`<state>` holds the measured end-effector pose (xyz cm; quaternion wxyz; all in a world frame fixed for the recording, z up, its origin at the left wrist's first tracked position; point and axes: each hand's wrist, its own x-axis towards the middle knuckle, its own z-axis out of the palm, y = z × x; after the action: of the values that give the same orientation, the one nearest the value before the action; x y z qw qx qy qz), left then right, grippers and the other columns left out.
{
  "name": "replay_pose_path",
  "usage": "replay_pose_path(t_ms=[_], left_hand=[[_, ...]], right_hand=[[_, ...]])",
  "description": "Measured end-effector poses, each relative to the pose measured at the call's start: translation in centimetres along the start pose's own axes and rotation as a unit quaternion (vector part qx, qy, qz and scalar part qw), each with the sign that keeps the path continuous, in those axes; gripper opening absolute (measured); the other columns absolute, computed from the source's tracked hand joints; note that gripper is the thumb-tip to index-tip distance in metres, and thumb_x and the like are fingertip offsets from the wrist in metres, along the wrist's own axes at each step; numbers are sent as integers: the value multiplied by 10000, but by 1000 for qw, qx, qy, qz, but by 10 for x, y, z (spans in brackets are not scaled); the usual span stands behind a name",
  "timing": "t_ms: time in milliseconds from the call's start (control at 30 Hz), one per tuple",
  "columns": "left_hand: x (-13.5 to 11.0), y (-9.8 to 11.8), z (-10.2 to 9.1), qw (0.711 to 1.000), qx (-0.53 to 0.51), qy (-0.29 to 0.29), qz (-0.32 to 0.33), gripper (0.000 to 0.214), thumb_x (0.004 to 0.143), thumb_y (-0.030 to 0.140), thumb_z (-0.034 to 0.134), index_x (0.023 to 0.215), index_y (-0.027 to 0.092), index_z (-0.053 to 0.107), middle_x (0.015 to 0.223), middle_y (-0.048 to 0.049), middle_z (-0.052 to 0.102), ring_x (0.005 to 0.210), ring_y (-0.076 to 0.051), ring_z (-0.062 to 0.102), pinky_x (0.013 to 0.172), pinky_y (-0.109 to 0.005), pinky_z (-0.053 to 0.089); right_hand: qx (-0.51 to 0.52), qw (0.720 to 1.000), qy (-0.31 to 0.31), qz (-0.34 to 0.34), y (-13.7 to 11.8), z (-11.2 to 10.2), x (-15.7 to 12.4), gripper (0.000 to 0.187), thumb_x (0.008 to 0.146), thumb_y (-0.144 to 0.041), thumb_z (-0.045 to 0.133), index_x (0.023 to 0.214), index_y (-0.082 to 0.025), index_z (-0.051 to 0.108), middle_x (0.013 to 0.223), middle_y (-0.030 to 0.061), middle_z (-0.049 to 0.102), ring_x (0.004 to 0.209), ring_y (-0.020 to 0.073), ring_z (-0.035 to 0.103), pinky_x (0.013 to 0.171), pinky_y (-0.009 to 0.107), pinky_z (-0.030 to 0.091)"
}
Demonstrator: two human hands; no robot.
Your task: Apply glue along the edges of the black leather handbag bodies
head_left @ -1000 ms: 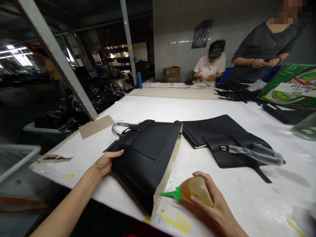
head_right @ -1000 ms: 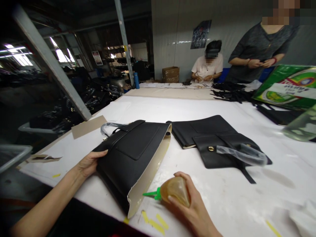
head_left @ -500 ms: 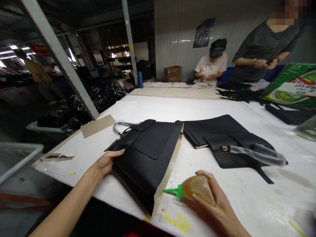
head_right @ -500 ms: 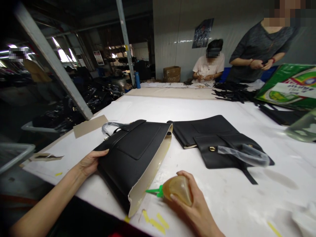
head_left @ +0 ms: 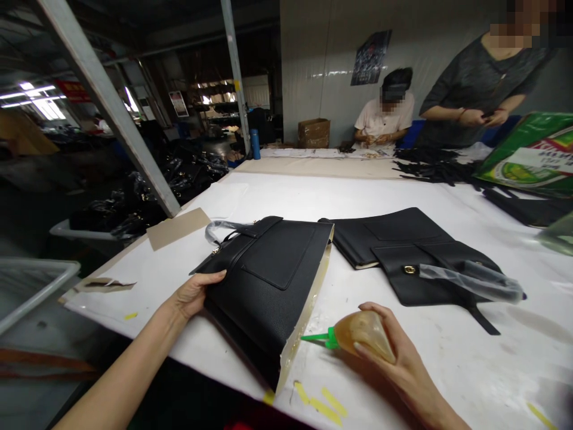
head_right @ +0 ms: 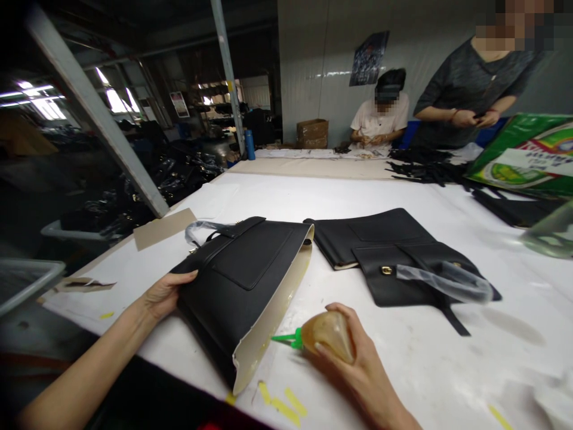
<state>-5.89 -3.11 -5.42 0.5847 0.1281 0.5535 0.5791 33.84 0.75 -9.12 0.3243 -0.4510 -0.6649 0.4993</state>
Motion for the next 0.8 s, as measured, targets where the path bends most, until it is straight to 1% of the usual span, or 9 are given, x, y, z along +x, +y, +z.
replay_pose_path(t_ms=[67, 100, 133, 267, 300, 367, 500, 600, 800], left_hand=[[0, 0, 0, 1000, 2, 1, -4, 171, 691, 54, 667, 849, 56, 732, 792, -110, 754, 692, -216, 701, 700, -321, 595], [0, 0, 0, 1000, 4, 2, -3, 174, 691, 54, 666, 852, 55, 731, 797, -112, 754, 697, -219, 701, 705, -326, 595], [0, 0, 0, 1000, 5, 5, 1, 177, 691, 52, 664, 855, 54, 731, 798, -113, 754, 700, -221, 701, 709, -328, 594], [1, 1, 2, 1000, 7, 18, 9, 173, 683, 36, 660, 840, 57, 732, 781, -113, 753, 697, -217, 701, 709, -317, 593], [1, 1, 2, 1000, 7, 19, 7, 177, 685, 36, 659, 845, 58, 732, 787, -115, 753, 701, -220, 701, 712, -319, 592], [0, 1, 2, 1000, 7, 18, 5, 186, 689, 35, 656, 857, 58, 731, 798, -121, 753, 711, -226, 703, 719, -326, 592], [-1, 3, 2, 1000, 0, 10, -14, 162, 711, 42, 639, 844, 50, 731, 802, -138, 751, 715, -237, 706, 718, -339, 595], [0, 3, 1, 1000, -2, 15, -14, 160, 714, 27, 627, 833, 53, 731, 817, -143, 751, 717, -236, 709, 713, -335, 597], [3, 3, 1, 999, 11, 39, -21, 182, 713, 29, 632, 865, 56, 728, 868, -149, 749, 783, -255, 710, 769, -357, 588]], right_hand=[[-5, 1000, 24, -7, 1, -1, 1, 525, 799, -480, 644, 1219, -305, 382, 1153, 11, 508, 967, 216, 555, 824, 265, 456], [0, 1000, 26, -10, 0, 0, 0, 521, 799, -482, 642, 1216, -307, 384, 1137, 6, 510, 945, 210, 561, 824, 265, 454], [9, 1000, 21, -12, -1, 2, -1, 519, 798, -483, 642, 1212, -306, 384, 1126, 5, 511, 927, 207, 566, 819, 264, 456], [48, 998, -41, -1, -2, 12, -7, 516, 802, -477, 639, 1205, -298, 370, 1087, 6, 522, 888, 203, 571, 775, 261, 471], [46, 998, -42, 1, -1, 12, -5, 511, 807, -474, 636, 1206, -301, 368, 1083, 4, 521, 892, 201, 567, 777, 261, 468], [29, 999, -17, -6, 3, 8, 1, 496, 816, -475, 630, 1206, -309, 373, 1105, 0, 510, 923, 200, 553, 809, 265, 448], [2, 999, 45, -26, 11, -6, 22, 500, 802, -485, 645, 1200, -316, 395, 1133, -5, 494, 964, 212, 534, 858, 294, 410], [6, 996, 73, -40, 14, -14, 39, 507, 789, -493, 655, 1193, -314, 406, 1104, -8, 501, 948, 217, 535, 857, 315, 403], [18, 989, 125, -71, 16, -27, 68, 483, 789, -482, 662, 1174, -302, 434, 1092, -4, 522, 945, 223, 548, 839, 325, 415]])
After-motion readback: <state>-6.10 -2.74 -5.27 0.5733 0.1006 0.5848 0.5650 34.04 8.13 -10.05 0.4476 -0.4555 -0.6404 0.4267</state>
